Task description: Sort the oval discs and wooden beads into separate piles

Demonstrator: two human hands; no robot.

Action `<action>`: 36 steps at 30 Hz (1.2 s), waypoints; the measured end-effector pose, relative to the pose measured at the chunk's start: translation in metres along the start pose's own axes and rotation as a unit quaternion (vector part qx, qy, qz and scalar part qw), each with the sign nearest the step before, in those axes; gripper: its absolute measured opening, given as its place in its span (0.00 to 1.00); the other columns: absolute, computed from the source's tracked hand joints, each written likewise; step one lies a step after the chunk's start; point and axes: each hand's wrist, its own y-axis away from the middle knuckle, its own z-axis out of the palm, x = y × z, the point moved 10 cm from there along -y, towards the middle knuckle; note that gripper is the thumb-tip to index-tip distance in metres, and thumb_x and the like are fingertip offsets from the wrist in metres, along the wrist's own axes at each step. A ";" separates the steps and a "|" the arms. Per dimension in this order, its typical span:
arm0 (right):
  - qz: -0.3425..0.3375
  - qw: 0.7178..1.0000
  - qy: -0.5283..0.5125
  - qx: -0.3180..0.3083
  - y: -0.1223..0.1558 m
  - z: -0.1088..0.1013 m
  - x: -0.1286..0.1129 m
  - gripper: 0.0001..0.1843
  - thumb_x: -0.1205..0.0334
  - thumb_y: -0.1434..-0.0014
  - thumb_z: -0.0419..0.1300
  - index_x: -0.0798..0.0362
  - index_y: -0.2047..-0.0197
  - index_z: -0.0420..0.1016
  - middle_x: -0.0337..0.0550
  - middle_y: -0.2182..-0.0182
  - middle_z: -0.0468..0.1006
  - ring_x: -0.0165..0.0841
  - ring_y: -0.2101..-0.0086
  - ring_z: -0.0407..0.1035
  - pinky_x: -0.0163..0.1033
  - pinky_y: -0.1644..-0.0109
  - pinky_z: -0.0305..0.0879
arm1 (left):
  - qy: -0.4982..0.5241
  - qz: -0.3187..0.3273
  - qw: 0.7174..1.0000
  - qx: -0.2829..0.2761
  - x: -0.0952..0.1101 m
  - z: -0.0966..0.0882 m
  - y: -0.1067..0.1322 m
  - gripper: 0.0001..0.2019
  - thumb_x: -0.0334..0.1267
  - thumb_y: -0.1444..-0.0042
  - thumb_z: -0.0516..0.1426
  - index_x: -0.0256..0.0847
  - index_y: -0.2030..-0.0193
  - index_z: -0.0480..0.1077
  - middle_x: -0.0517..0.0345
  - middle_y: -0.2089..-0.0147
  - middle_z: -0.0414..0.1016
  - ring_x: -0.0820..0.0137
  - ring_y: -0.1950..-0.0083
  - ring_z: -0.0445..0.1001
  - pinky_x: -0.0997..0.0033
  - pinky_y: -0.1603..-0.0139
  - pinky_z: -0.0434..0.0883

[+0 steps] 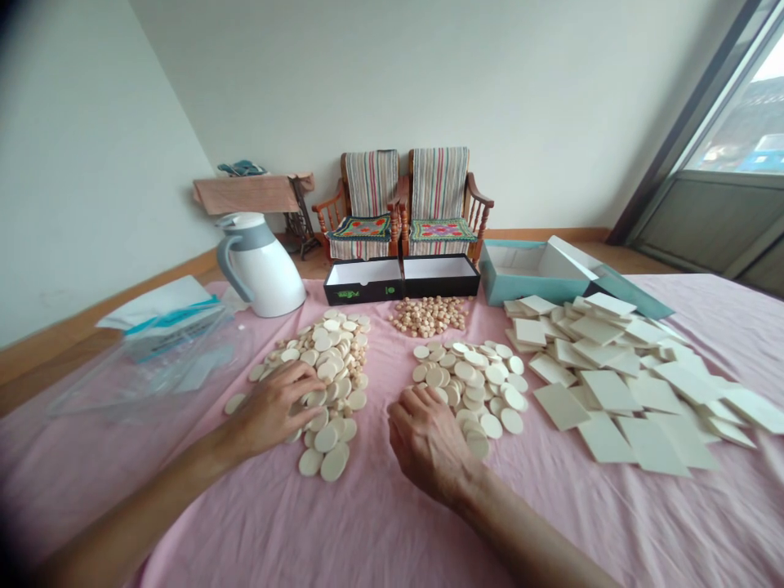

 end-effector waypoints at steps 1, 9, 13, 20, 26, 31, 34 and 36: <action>-0.005 1.000 -0.001 -0.002 0.000 0.001 -0.001 0.09 0.71 0.40 0.51 0.54 0.72 0.66 0.41 0.72 0.67 0.31 0.70 0.58 0.39 0.63 0.51 | -0.005 0.000 1.000 -0.002 0.000 0.001 0.000 0.06 0.34 0.45 0.59 0.42 0.59 0.72 0.55 0.58 0.68 0.65 0.54 0.67 0.66 0.53 0.67; 0.019 1.000 0.001 0.015 0.000 -0.012 0.009 0.10 0.70 0.39 0.51 0.54 0.71 0.68 0.41 0.73 0.68 0.31 0.70 0.59 0.38 0.63 0.52 | -0.064 0.023 0.998 0.003 0.007 0.004 -0.004 0.08 0.29 0.40 0.52 0.39 0.66 0.71 0.54 0.61 0.68 0.66 0.56 0.66 0.64 0.52 0.65; 0.046 0.998 -0.018 0.048 0.000 -0.022 0.023 0.10 0.70 0.39 0.51 0.54 0.71 0.69 0.42 0.73 0.69 0.32 0.69 0.62 0.39 0.62 0.54 | -0.042 -0.012 0.999 0.007 -0.004 0.000 -0.004 0.04 0.31 0.41 0.55 0.41 0.63 0.72 0.56 0.61 0.68 0.67 0.57 0.67 0.66 0.54 0.65; 0.085 0.988 -0.034 0.121 0.002 -0.051 0.052 0.08 0.68 0.40 0.53 0.54 0.67 0.73 0.43 0.71 0.72 0.34 0.68 0.65 0.38 0.61 0.58 | -0.013 -0.027 1.000 -0.008 -0.003 0.003 -0.009 0.06 0.37 0.44 0.60 0.42 0.60 0.73 0.57 0.62 0.71 0.66 0.56 0.69 0.67 0.55 0.66; 0.121 0.981 -0.033 0.147 0.006 -0.063 0.077 0.08 0.67 0.41 0.54 0.53 0.67 0.74 0.43 0.70 0.74 0.33 0.68 0.66 0.38 0.61 0.59 | -0.029 -0.015 0.999 -0.014 0.008 0.012 -0.015 0.06 0.39 0.41 0.57 0.41 0.62 0.74 0.56 0.64 0.71 0.65 0.57 0.69 0.66 0.55 0.66; 0.143 0.976 -0.019 0.164 0.008 -0.069 0.090 0.08 0.67 0.42 0.53 0.53 0.67 0.75 0.43 0.70 0.74 0.33 0.68 0.66 0.38 0.62 0.60 | 0.031 -0.029 0.999 0.032 0.010 0.002 -0.024 0.07 0.36 0.39 0.54 0.41 0.63 0.74 0.57 0.65 0.72 0.69 0.60 0.70 0.69 0.57 0.66; 0.149 0.972 -0.003 0.183 0.010 -0.075 0.096 0.09 0.66 0.42 0.53 0.53 0.68 0.75 0.43 0.71 0.74 0.33 0.69 0.66 0.38 0.63 0.60 | 0.096 -0.013 0.995 0.038 0.027 0.003 -0.041 0.08 0.38 0.39 0.54 0.40 0.64 0.74 0.56 0.65 0.74 0.70 0.61 0.72 0.71 0.58 0.67; 0.148 0.971 0.003 0.185 0.011 -0.077 0.098 0.10 0.65 0.41 0.52 0.53 0.68 0.75 0.43 0.72 0.74 0.32 0.70 0.66 0.38 0.63 0.60 | 0.129 -0.004 0.992 0.014 0.044 0.014 -0.056 0.11 0.40 0.39 0.54 0.39 0.67 0.75 0.57 0.69 0.74 0.71 0.65 0.72 0.72 0.63 0.68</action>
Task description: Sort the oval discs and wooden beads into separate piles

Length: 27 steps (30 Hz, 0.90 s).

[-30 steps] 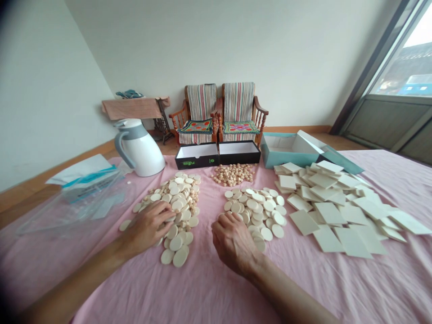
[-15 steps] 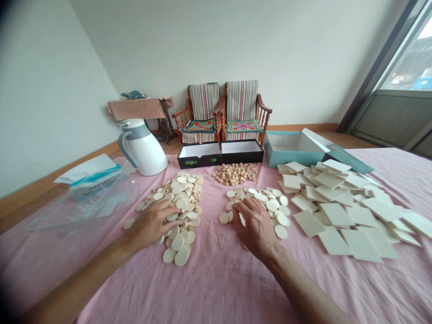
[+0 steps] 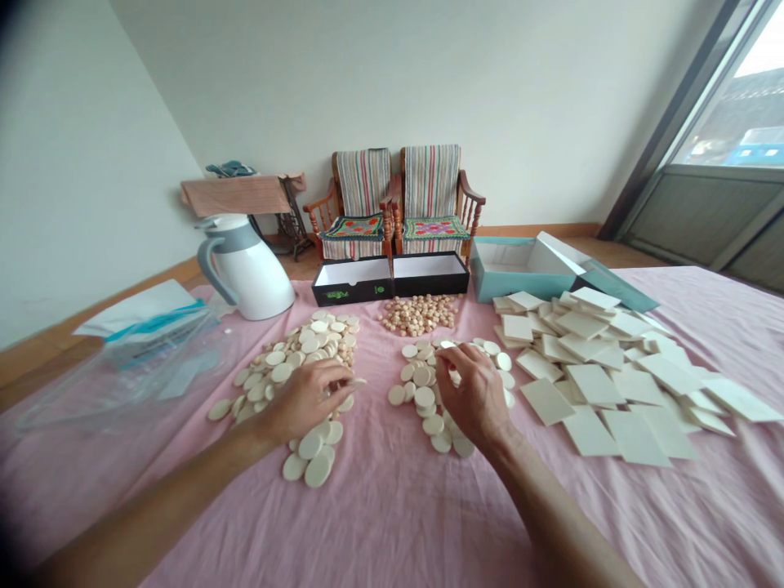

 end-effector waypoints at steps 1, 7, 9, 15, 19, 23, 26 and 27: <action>0.000 1.000 -0.001 -0.003 0.000 0.000 0.001 0.10 0.65 0.41 0.52 0.53 0.68 0.75 0.43 0.72 0.74 0.32 0.71 0.66 0.38 0.64 0.60 | 0.012 0.006 1.000 -0.014 0.008 0.009 -0.007 0.12 0.40 0.39 0.54 0.39 0.68 0.75 0.57 0.71 0.74 0.71 0.67 0.71 0.72 0.65 0.67; 0.006 1.000 -0.006 -0.024 0.002 0.007 0.005 0.10 0.64 0.41 0.53 0.53 0.66 0.75 0.43 0.72 0.74 0.33 0.70 0.66 0.37 0.64 0.60 | 0.127 0.018 0.992 0.017 0.029 0.021 -0.036 0.13 0.40 0.39 0.55 0.40 0.50 0.72 0.54 0.57 0.77 0.72 0.63 0.74 0.73 0.60 0.71; 0.008 1.000 -0.003 -0.023 0.002 0.008 0.007 0.10 0.64 0.41 0.53 0.53 0.67 0.75 0.43 0.72 0.74 0.33 0.70 0.66 0.38 0.64 0.59 | 0.087 0.015 0.995 0.042 0.020 0.006 -0.034 0.11 0.37 0.40 0.55 0.41 0.52 0.73 0.54 0.56 0.76 0.71 0.61 0.74 0.70 0.57 0.71; 0.005 1.000 -0.012 -0.025 0.003 0.009 0.004 0.08 0.66 0.42 0.54 0.53 0.67 0.75 0.42 0.71 0.74 0.33 0.70 0.66 0.37 0.64 0.59 | -0.095 -0.007 0.995 0.019 -0.027 -0.024 0.000 0.09 0.32 0.45 0.57 0.40 0.57 0.73 0.53 0.57 0.72 0.62 0.53 0.71 0.59 0.50 0.69; 0.005 1.000 -0.010 -0.019 0.003 0.008 0.005 0.09 0.64 0.41 0.53 0.53 0.67 0.75 0.43 0.72 0.74 0.33 0.70 0.66 0.37 0.64 0.59 | -0.116 0.011 0.993 -0.010 -0.041 -0.014 0.017 0.11 0.31 0.43 0.55 0.45 0.53 0.70 0.54 0.54 0.70 0.63 0.52 0.70 0.61 0.51 0.70; 0.008 1.000 -0.002 -0.017 0.003 0.008 0.009 0.09 0.63 0.41 0.53 0.53 0.68 0.75 0.42 0.73 0.74 0.32 0.71 0.66 0.37 0.65 0.59 | -0.126 0.016 0.992 -0.019 -0.043 -0.008 0.018 0.12 0.31 0.43 0.55 0.44 0.51 0.68 0.53 0.53 0.70 0.64 0.52 0.70 0.61 0.49 0.70; 0.009 1.000 0.001 -0.015 0.002 0.008 0.010 0.09 0.63 0.41 0.53 0.53 0.68 0.74 0.42 0.73 0.74 0.32 0.71 0.66 0.37 0.65 0.59 | -0.131 0.004 0.991 -0.006 -0.038 -0.013 0.011 0.12 0.31 0.45 0.56 0.42 0.53 0.68 0.54 0.56 0.71 0.64 0.53 0.70 0.61 0.51 0.70; 0.010 1.000 0.002 -0.014 0.002 0.008 0.010 0.09 0.63 0.41 0.53 0.53 0.69 0.74 0.42 0.73 0.74 0.32 0.71 0.66 0.37 0.65 0.59 | -0.124 0.002 0.992 -0.001 -0.033 -0.013 0.008 0.12 0.31 0.46 0.56 0.42 0.54 0.69 0.54 0.57 0.71 0.64 0.54 0.71 0.62 0.52 0.70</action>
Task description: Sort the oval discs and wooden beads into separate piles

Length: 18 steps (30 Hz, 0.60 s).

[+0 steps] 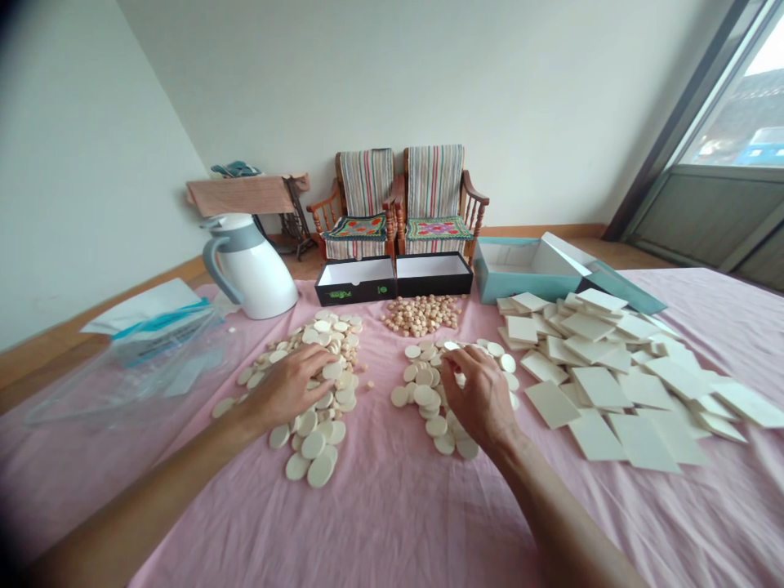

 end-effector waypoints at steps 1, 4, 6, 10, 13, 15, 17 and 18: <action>0.002 1.000 0.000 0.002 0.000 0.000 0.000 0.09 0.64 0.41 0.53 0.53 0.69 0.74 0.42 0.73 0.74 0.32 0.71 0.66 0.37 0.65 0.59 | 0.013 0.001 1.000 0.005 0.006 -0.001 -0.004 0.12 0.31 0.46 0.56 0.42 0.55 0.69 0.55 0.57 0.72 0.65 0.54 0.71 0.64 0.53 0.70; 0.005 1.000 -0.005 -0.002 0.001 0.001 -0.001 0.09 0.65 0.42 0.53 0.52 0.69 0.74 0.42 0.72 0.74 0.32 0.71 0.66 0.37 0.64 0.59 | 0.073 0.027 0.997 -0.004 0.033 0.008 -0.019 0.09 0.33 0.46 0.57 0.41 0.57 0.71 0.55 0.59 0.72 0.67 0.57 0.71 0.66 0.54 0.70; 0.005 1.000 -0.008 -0.011 0.001 0.002 -0.002 0.09 0.66 0.42 0.53 0.52 0.69 0.74 0.42 0.73 0.74 0.33 0.70 0.66 0.37 0.64 0.59 | 0.113 0.040 0.993 -0.005 0.048 0.015 -0.029 0.10 0.32 0.46 0.58 0.40 0.56 0.71 0.56 0.60 0.74 0.68 0.59 0.72 0.68 0.56 0.70; 0.013 1.000 -0.012 -0.020 0.001 0.004 0.000 0.09 0.66 0.41 0.53 0.53 0.68 0.74 0.42 0.72 0.73 0.32 0.70 0.66 0.37 0.64 0.59 | 0.147 0.053 0.988 0.007 0.055 0.022 -0.044 0.12 0.31 0.43 0.56 0.41 0.52 0.71 0.54 0.56 0.75 0.69 0.58 0.72 0.68 0.54 0.69; 0.012 1.000 -0.010 -0.020 0.000 0.004 0.000 0.09 0.66 0.42 0.53 0.52 0.68 0.74 0.42 0.72 0.73 0.32 0.70 0.66 0.37 0.65 0.59 | 0.087 0.053 0.995 -0.023 0.046 0.032 -0.045 0.06 0.30 0.46 0.58 0.40 0.62 0.75 0.54 0.61 0.76 0.66 0.57 0.72 0.64 0.52 0.68; 0.009 1.000 -0.006 -0.018 0.000 0.003 -0.001 0.08 0.67 0.42 0.53 0.52 0.68 0.74 0.42 0.72 0.73 0.32 0.70 0.66 0.37 0.65 0.59 | 0.054 0.056 0.995 -0.055 0.042 0.040 -0.040 0.05 0.31 0.47 0.59 0.40 0.64 0.75 0.54 0.64 0.77 0.65 0.58 0.72 0.64 0.52 0.67; 0.004 1.000 -0.006 -0.016 0.000 0.003 -0.003 0.08 0.67 0.42 0.53 0.52 0.68 0.74 0.42 0.72 0.74 0.33 0.70 0.66 0.37 0.65 0.59 | 0.035 0.063 0.995 -0.073 0.041 0.045 -0.034 0.03 0.32 0.47 0.59 0.40 0.67 0.75 0.55 0.66 0.76 0.66 0.60 0.72 0.65 0.53 0.67; 0.003 1.000 -0.008 -0.018 0.001 0.004 -0.003 0.08 0.66 0.42 0.53 0.52 0.67 0.74 0.42 0.72 0.74 0.33 0.70 0.66 0.37 0.65 0.59 | 0.030 0.065 0.994 -0.078 0.042 0.047 -0.032 0.04 0.31 0.46 0.58 0.40 0.68 0.74 0.55 0.67 0.76 0.67 0.61 0.72 0.66 0.54 0.67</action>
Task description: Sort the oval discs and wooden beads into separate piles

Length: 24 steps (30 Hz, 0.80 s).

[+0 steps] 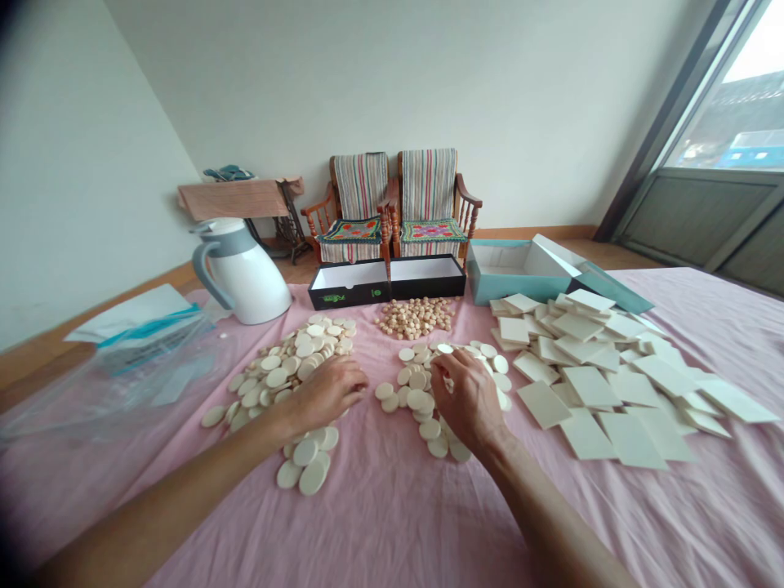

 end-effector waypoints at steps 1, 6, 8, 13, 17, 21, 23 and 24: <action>-0.001 1.000 -0.003 -0.003 0.000 0.001 0.000 0.08 0.66 0.42 0.53 0.52 0.67 0.74 0.42 0.72 0.73 0.33 0.69 0.66 0.37 0.65 0.59 | -0.004 -0.001 1.000 -0.001 0.000 0.001 0.001 0.04 0.31 0.46 0.57 0.40 0.70 0.74 0.56 0.68 0.75 0.67 0.62 0.72 0.67 0.56 0.67; 0.003 1.000 -0.013 -0.018 0.002 0.006 -0.003 0.08 0.67 0.42 0.53 0.52 0.68 0.73 0.42 0.73 0.72 0.33 0.70 0.65 0.38 0.64 0.58 | -0.012 -0.036 0.999 0.035 -0.011 -0.012 -0.006 0.07 0.28 0.44 0.54 0.39 0.64 0.73 0.54 0.63 0.74 0.67 0.60 0.71 0.69 0.58 0.67; 0.005 1.000 -0.013 -0.019 0.003 0.006 -0.004 0.09 0.67 0.42 0.53 0.53 0.69 0.73 0.42 0.73 0.72 0.33 0.70 0.65 0.38 0.63 0.58 | -0.018 -0.044 0.998 0.038 -0.018 -0.013 -0.011 0.08 0.27 0.45 0.53 0.39 0.64 0.73 0.54 0.63 0.74 0.67 0.60 0.71 0.69 0.58 0.67; 0.008 1.000 -0.010 -0.026 0.003 0.007 -0.005 0.09 0.67 0.41 0.52 0.53 0.70 0.73 0.42 0.73 0.72 0.33 0.70 0.64 0.38 0.63 0.58 | -0.038 -0.029 0.999 0.004 -0.020 0.004 -0.020 0.09 0.25 0.47 0.52 0.39 0.72 0.70 0.56 0.68 0.73 0.66 0.62 0.71 0.68 0.59 0.67; 0.013 0.999 -0.013 -0.031 0.002 0.007 -0.004 0.09 0.67 0.41 0.53 0.53 0.70 0.73 0.42 0.73 0.72 0.33 0.69 0.64 0.38 0.63 0.57 | -0.052 -0.035 0.998 -0.002 -0.018 0.012 -0.020 0.13 0.24 0.44 0.47 0.38 0.73 0.68 0.54 0.70 0.72 0.66 0.65 0.70 0.68 0.63 0.66; 0.013 0.999 -0.018 -0.025 0.001 0.005 -0.006 0.09 0.68 0.42 0.53 0.53 0.69 0.73 0.42 0.73 0.71 0.33 0.69 0.63 0.38 0.62 0.57 | -0.042 -0.030 0.999 -0.003 -0.020 0.012 -0.027 0.13 0.26 0.42 0.46 0.37 0.72 0.69 0.54 0.69 0.73 0.67 0.66 0.70 0.70 0.65 0.66; 0.014 0.999 -0.021 -0.026 0.000 0.005 -0.007 0.09 0.68 0.41 0.53 0.53 0.69 0.73 0.42 0.73 0.71 0.33 0.69 0.64 0.38 0.62 0.57 | -0.030 -0.020 0.999 -0.003 -0.025 0.011 -0.041 0.11 0.26 0.44 0.49 0.38 0.73 0.70 0.55 0.68 0.74 0.68 0.65 0.71 0.71 0.64 0.66; 0.014 0.999 -0.021 -0.027 0.000 0.005 -0.007 0.09 0.68 0.41 0.53 0.53 0.69 0.73 0.42 0.73 0.71 0.33 0.69 0.64 0.38 0.62 0.57 | -0.023 -0.017 1.000 0.000 -0.029 0.010 -0.052 0.09 0.26 0.47 0.51 0.38 0.73 0.70 0.56 0.68 0.75 0.68 0.65 0.72 0.72 0.63 0.66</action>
